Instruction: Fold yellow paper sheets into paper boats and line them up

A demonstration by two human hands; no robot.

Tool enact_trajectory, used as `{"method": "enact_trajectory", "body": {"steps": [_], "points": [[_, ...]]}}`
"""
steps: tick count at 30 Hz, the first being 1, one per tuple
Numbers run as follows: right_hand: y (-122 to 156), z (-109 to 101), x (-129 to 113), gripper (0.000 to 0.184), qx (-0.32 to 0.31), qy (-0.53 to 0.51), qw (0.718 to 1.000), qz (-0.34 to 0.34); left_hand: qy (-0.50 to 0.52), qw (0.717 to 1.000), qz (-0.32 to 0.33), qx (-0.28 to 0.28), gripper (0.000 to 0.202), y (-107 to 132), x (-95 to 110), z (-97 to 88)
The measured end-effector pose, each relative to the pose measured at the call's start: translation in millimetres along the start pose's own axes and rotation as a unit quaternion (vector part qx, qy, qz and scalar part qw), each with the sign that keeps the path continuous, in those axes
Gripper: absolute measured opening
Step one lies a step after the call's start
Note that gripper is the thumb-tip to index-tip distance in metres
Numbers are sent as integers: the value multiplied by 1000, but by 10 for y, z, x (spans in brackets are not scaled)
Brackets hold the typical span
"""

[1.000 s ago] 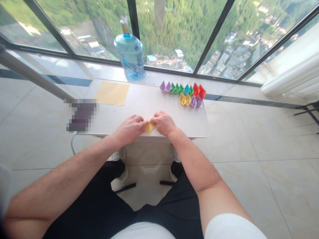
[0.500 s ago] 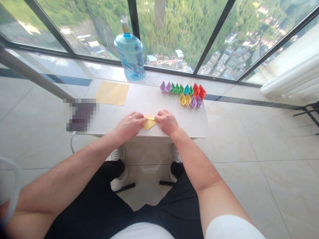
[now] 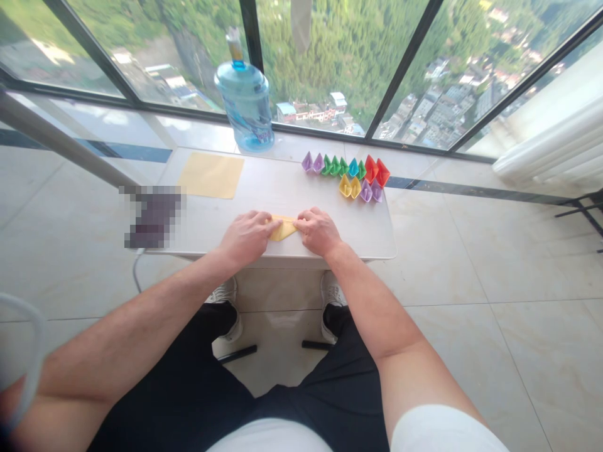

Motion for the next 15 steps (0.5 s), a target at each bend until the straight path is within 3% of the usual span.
{"method": "enact_trajectory", "body": {"steps": [7,15], "points": [[95,-26,16,33,-8,13,1000,10,-17,998,-58,1,28,19,-111,-72],[231,-81,60,34,-20,48,998,44,-39,991,-125,3,40,53,-210,-94]]}}
Point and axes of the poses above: each hand's wrist, its own y-axis away from the middle knuckle, its own z-axis out of the palm, x = y × z, the point moved 9 cm from there along -y, towards the middle knuckle, and after that the axes turned 8 degrees about -z, right-handed, at the moved point
